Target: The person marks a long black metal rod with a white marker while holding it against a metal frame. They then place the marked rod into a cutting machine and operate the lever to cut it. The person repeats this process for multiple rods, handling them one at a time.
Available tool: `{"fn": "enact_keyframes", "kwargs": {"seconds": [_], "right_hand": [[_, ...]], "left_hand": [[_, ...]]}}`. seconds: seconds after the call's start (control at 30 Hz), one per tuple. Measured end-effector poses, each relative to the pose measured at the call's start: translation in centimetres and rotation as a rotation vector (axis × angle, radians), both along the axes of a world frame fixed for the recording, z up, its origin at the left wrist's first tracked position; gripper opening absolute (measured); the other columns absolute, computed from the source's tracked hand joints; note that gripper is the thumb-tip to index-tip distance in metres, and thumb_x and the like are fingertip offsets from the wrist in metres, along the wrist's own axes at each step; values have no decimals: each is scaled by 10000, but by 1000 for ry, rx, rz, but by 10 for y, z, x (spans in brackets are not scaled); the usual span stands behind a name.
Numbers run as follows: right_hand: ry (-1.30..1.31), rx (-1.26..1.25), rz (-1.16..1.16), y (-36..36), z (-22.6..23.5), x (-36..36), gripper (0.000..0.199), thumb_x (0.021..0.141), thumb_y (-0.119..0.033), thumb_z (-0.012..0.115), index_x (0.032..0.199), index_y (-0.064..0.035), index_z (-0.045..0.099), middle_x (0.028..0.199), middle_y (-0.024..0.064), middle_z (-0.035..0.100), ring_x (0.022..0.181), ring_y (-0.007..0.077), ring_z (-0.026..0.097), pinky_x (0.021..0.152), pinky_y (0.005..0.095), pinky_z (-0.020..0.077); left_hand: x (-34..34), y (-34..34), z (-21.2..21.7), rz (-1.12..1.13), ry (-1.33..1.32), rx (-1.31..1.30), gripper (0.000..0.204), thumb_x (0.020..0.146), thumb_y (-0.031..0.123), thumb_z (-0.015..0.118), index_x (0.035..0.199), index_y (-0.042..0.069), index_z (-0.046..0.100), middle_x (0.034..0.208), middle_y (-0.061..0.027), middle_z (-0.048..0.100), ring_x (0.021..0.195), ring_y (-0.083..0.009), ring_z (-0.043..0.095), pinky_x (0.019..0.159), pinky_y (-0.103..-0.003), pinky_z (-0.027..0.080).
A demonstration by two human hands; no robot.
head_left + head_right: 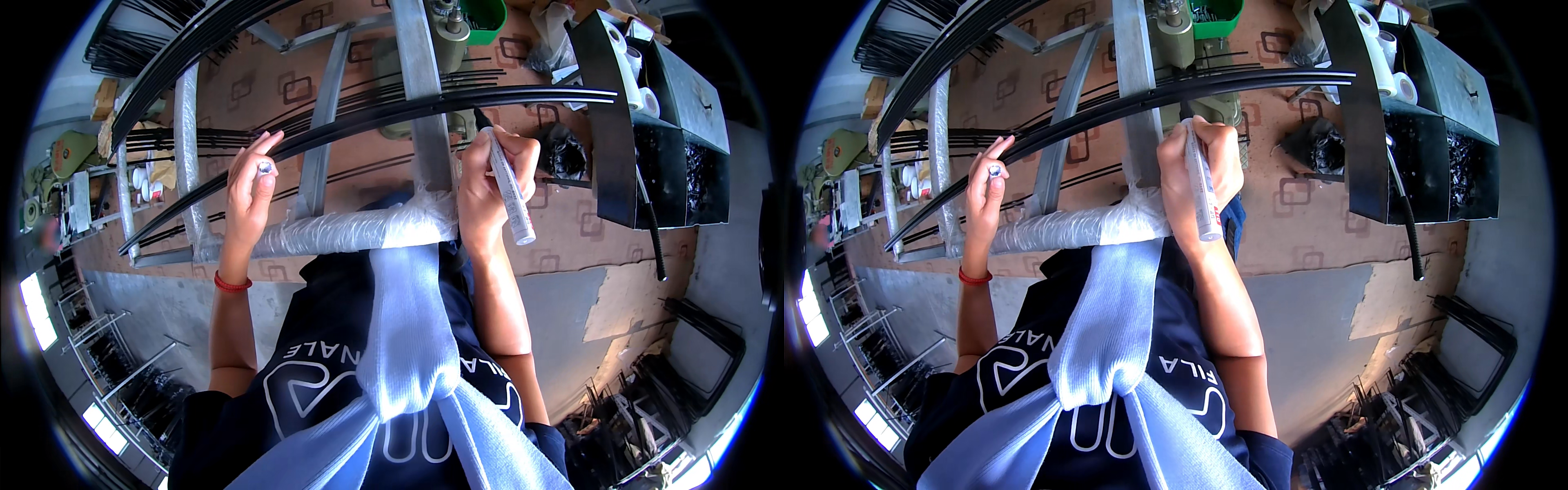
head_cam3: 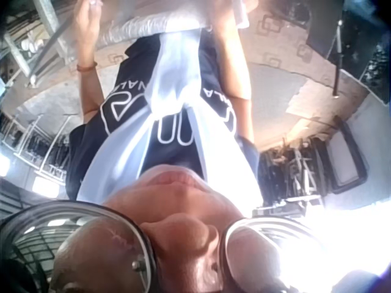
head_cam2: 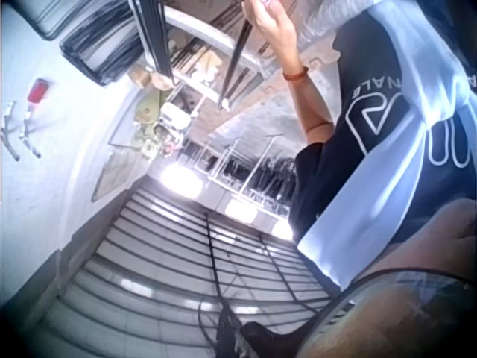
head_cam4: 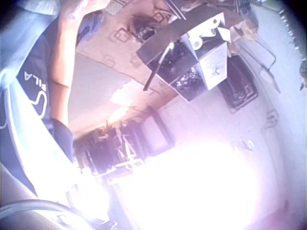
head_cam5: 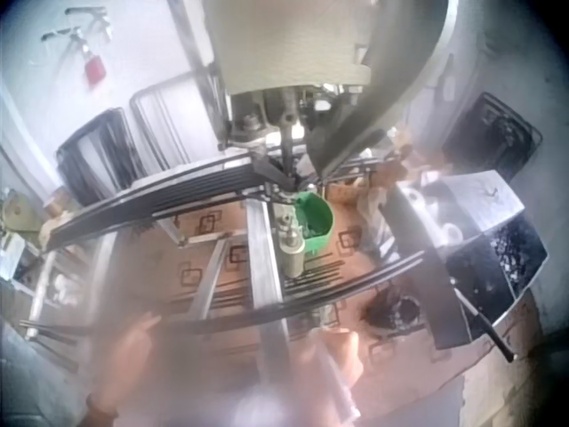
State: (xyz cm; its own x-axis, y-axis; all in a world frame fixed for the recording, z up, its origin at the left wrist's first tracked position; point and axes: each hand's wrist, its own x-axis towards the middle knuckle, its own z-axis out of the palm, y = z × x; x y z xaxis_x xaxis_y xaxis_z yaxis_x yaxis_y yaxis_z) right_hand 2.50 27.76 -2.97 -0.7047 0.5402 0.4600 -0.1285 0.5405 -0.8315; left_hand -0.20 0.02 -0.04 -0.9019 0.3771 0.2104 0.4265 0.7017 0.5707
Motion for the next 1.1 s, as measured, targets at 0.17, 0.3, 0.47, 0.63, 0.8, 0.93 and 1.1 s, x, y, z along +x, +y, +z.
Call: {"fn": "enact_keyframes", "kwargs": {"seconds": [0.17, 0.3, 0.47, 0.63, 0.8, 0.93, 1.1], "right_hand": [[-12, 29, 40, 1, 3, -3, 137, 821, -74, 599, 844, 0, 486, 645, 39, 545, 567, 45, 527, 506, 171, 426], [-8, -166, 50, 3, 8, -3, 150, 832, -77, 577, 836, 22, 464, 730, 76, 546, 603, 87, 582, 539, 199, 494], [-47, -52, 89, 5, 11, 2, 134, 824, -78, 585, 828, -2, 475, 671, 67, 573, 598, 82, 592, 527, 187, 462], [9, -7, 66, -2, 3, 4, 124, 817, -63, 577, 824, -17, 463, 659, 63, 577, 582, 82, 575, 553, 192, 457], [92, -254, 156, -3, -6, 8, 147, 830, -54, 558, 846, 3, 424, 689, 56, 488, 593, 87, 547, 601, 241, 509], [86, -289, 168, -5, -7, 7, 131, 840, -38, 544, 842, 1, 419, 713, 61, 483, 611, 84, 538, 644, 264, 530], [52, -282, 160, -6, -6, 5, 122, 840, -19, 541, 835, 0, 420, 708, 48, 461, 617, 59, 480, 662, 266, 529]], "left_hand": [[0, 1, 1, 9, 3, -6, 288, 905, 274, 401, 766, 37, 485, 1195, -156, 545, 1151, -325, 463, 1005, -422, 271], [1, 1, 1, 19, -7, -3, 312, 906, 306, 396, 770, 40, 486, 1196, -155, 544, 1161, -327, 457, 1011, -445, 256], [1, 1, 2, 32, -22, -1, 319, 910, 324, 390, 778, 48, 484, 1201, -144, 544, 1170, -324, 452, 1019, -466, 237], [2, 2, 2, 30, -20, -8, 304, 910, 312, 390, 780, 52, 477, 1203, -139, 545, 1175, -323, 447, 1025, -464, 230], [1, 2, 0, 32, -13, -10, 283, 906, 290, 397, 776, 51, 475, 1202, -144, 544, 1177, -322, 446, 1027, -455, 230], [1, 1, 2, 29, -10, -13, 271, 903, 277, 401, 774, 50, 475, 1202, -146, 544, 1176, -322, 446, 1025, -448, 235], [1, 1, 1, 32, -18, -16, 263, 902, 269, 403, 776, 51, 477, 1204, -145, 544, 1179, -319, 444, 1021, -444, 240]]}}
